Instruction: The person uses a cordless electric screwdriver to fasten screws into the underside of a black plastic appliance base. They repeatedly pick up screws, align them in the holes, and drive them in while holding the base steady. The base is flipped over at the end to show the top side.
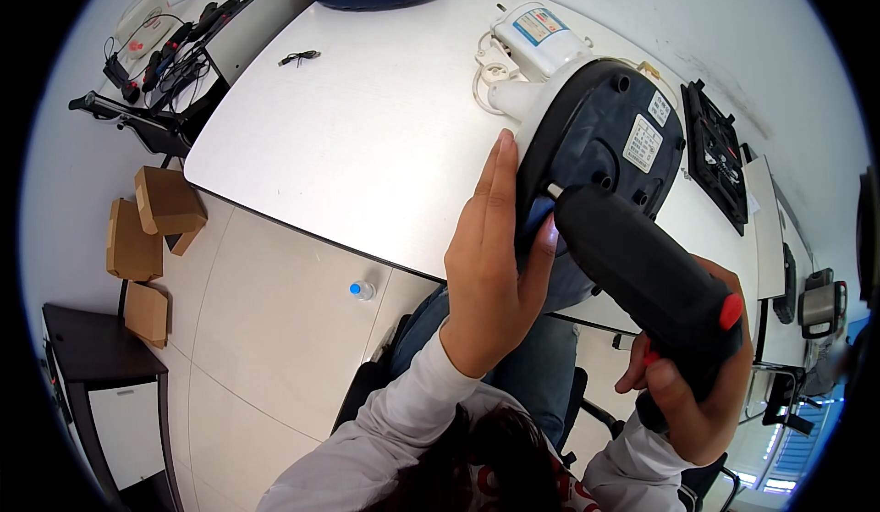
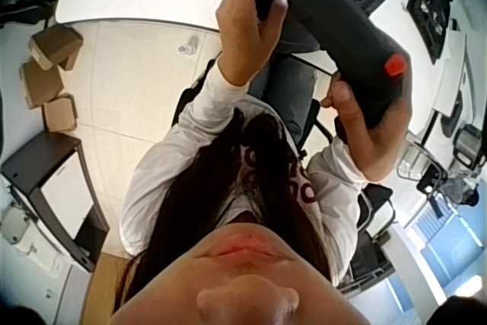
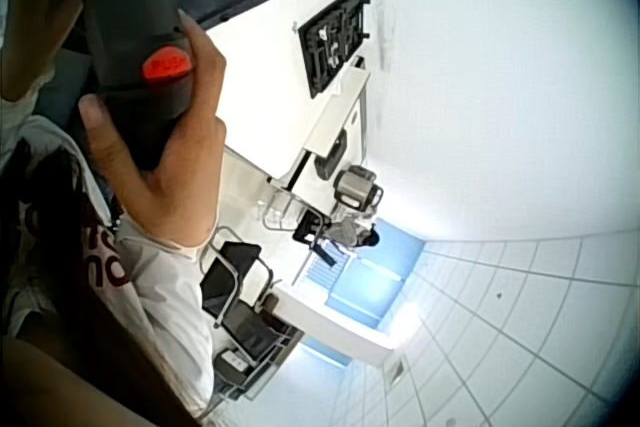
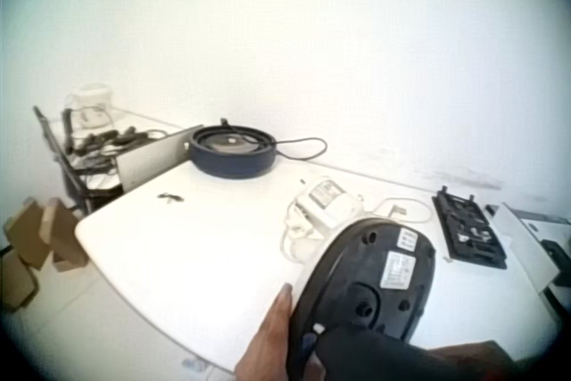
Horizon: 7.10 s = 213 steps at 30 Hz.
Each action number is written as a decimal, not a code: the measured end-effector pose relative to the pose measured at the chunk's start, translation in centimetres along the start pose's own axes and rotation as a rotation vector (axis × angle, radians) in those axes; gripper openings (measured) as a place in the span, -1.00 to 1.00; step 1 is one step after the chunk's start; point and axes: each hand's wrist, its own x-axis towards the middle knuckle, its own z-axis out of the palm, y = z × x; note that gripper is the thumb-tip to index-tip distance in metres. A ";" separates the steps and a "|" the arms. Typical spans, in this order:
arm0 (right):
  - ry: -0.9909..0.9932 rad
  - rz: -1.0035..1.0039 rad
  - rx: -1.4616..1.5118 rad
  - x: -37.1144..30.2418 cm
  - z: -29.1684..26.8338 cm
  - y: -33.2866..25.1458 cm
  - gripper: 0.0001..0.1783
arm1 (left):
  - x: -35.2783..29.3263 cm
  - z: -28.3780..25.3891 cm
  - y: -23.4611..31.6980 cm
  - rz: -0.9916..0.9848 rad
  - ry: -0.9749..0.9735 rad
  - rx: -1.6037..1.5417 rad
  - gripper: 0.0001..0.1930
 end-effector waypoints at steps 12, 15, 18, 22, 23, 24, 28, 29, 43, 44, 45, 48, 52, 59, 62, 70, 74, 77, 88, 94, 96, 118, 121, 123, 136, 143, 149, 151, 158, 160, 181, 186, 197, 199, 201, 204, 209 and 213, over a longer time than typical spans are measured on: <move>0.004 -0.013 0.026 0.0 0.1 0.2 -0.23 | 0.0 0.0 0.0 -0.012 0.006 0.007 -0.33; 0.011 -0.010 0.032 -0.1 0.1 0.3 -0.22 | 0.0 0.1 0.0 -0.015 0.010 -0.006 -0.33; 0.006 -0.006 0.034 -0.1 0.1 0.3 -0.21 | 0.0 0.2 0.1 -0.022 0.013 -0.007 -0.34; 0.007 -0.002 0.041 -0.1 0.2 0.1 -0.22 | 0.0 0.0 0.3 -0.033 0.010 -0.009 -0.34; 0.012 -0.002 0.039 -0.1 0.2 0.1 -0.22 | 0.0 0.0 0.2 -0.031 0.009 -0.012 -0.34; 0.016 -0.006 0.033 -0.1 0.3 0.2 -0.22 | 0.0 0.0 0.2 -0.029 0.009 -0.014 -0.34; 0.024 -0.012 0.033 0.0 0.2 0.3 -0.21 | 0.0 0.1 0.1 -0.019 0.007 0.000 -0.35; 0.027 -0.011 0.036 0.0 0.2 0.3 -0.21 | 0.0 0.1 0.2 -0.023 0.005 -0.004 -0.35; 0.012 -0.033 0.033 0.1 0.2 0.3 -0.23 | 0.1 0.1 -0.5 0.063 0.013 0.092 -0.33; 0.010 -0.035 0.029 0.1 0.2 0.4 -0.23 | 0.1 0.1 -0.6 0.061 0.014 0.084 -0.33; 0.002 -0.037 0.020 0.3 0.2 0.5 -0.23 | 0.2 0.1 -0.7 0.060 0.016 0.075 -0.33; -0.025 -0.098 0.023 0.9 0.3 1.3 -0.23 | 0.1 -0.2 -0.9 -0.023 0.001 0.011 -0.37; -0.057 -0.127 0.112 0.5 0.0 2.1 -0.22 | 0.5 -0.5 -0.4 -0.114 0.030 -0.067 -0.42; 0.200 -0.148 0.478 -0.6 0.6 4.9 -0.09 | 1.2 -1.8 -0.1 -0.240 0.112 -0.243 -0.43; 0.217 -0.252 0.567 1.6 0.4 7.8 -0.10 | 1.1 -1.9 -0.4 -0.199 0.117 -0.187 -0.43; 0.090 -0.452 1.066 7.8 0.5 13.9 -0.24 | 1.1 -1.9 -0.2 -0.233 0.132 -0.245 -0.42; 0.008 -0.441 1.142 7.7 1.6 15.5 -0.30 | 0.8 -2.1 -0.2 -0.247 0.143 -0.271 -0.44; -0.025 -0.442 1.171 7.2 1.7 15.9 -0.28 | 0.9 -2.0 0.2 -0.260 0.187 -0.299 -0.45; -0.014 -0.499 1.150 6.0 1.7 15.4 -0.20 | 1.0 -2.0 0.6 -0.254 0.170 -0.293 -0.43; -0.016 -0.519 1.306 6.0 2.0 14.2 -0.17 | 1.0 -2.3 0.5 -0.274 0.196 -0.349 -0.41; -0.040 -0.512 1.278 6.1 1.8 14.3 -0.17 | 0.9 -2.4 0.2 -0.278 0.196 -0.361 -0.40; -0.095 -0.512 1.246 6.3 1.1 15.2 -0.10 | 1.1 -2.8 0.1 -0.299 0.154 -0.466 -0.29; -0.120 -0.554 1.315 7.0 0.8 15.1 -0.06 | 1.2 -2.9 0.5 -0.357 0.137 -0.533 -0.26; -0.154 -0.562 1.323 7.3 0.6 14.5 -0.20 | 1.8 -3.2 0.6 -0.397 0.172 -0.619 -0.25; 0.331 -0.306 0.821 2.1 -9.4 19.6 -0.31 | 12.0 -11.5 0.1 -0.181 -0.259 -0.134 -0.28; 0.447 -0.227 0.785 0.6 -10.5 22.2 -0.30 | 14.3 -11.1 1.3 0.023 -0.715 0.180 -0.25; 0.431 -0.182 0.648 1.1 -10.2 19.7 -0.33 | 17.0 -11.5 1.9 -0.027 -0.829 0.286 -0.25; 0.419 -0.168 0.603 1.4 -10.2 19.4 -0.35 | 19.0 -11.6 1.7 -0.158 -0.858 0.236 -0.25; 0.469 -0.272 0.146 3.5 -10.0 19.0 -0.51 | 22.6 -12.4 2.5 -0.012 -1.068 0.637 -0.32; 0.482 -0.327 -0.327 4.2 -10.8 19.6 -0.48 | 21.9 -12.9 2.7 0.010 -1.036 0.680 -0.34; 0.404 -0.505 -1.277 10.1 -7.4 17.4 -0.18 | 15.5 -18.1 1.8 0.359 -0.777 0.734 -0.33; 0.296 -0.618 -0.909 14.7 -5.5 12.5 -0.07 | 15.3 -18.0 1.8 0.377 -0.758 0.754 -0.34; 0.149 -0.051 -0.068 34.7 2.5 9.7 0.49 | 14.8 -18.4 1.4 0.437 -0.738 0.762 -0.34; 0.207 -0.115 -0.024 36.1 3.0 11.7 0.48 | 15.1 -18.1 1.3 0.454 -0.740 0.744 -0.33; 0.216 -0.148 0.020 36.4 4.1 11.9 0.45 | 14.8 -18.4 0.9 0.450 -0.736 0.751 -0.33; 0.194 -0.137 0.082 36.1 4.5 11.8 0.40 | 14.8 -18.8 0.8 0.442 -0.739 0.750 -0.32; 0.210 -0.079 0.219 34.9 4.4 9.3 0.26 | 14.9 -19.0 0.6 0.466 -0.747 0.724 -0.32; 0.158 0.008 0.401 33.5 4.3 8.2 0.18 | 14.3 -19.5 0.3 0.538 -0.743 0.726 -0.35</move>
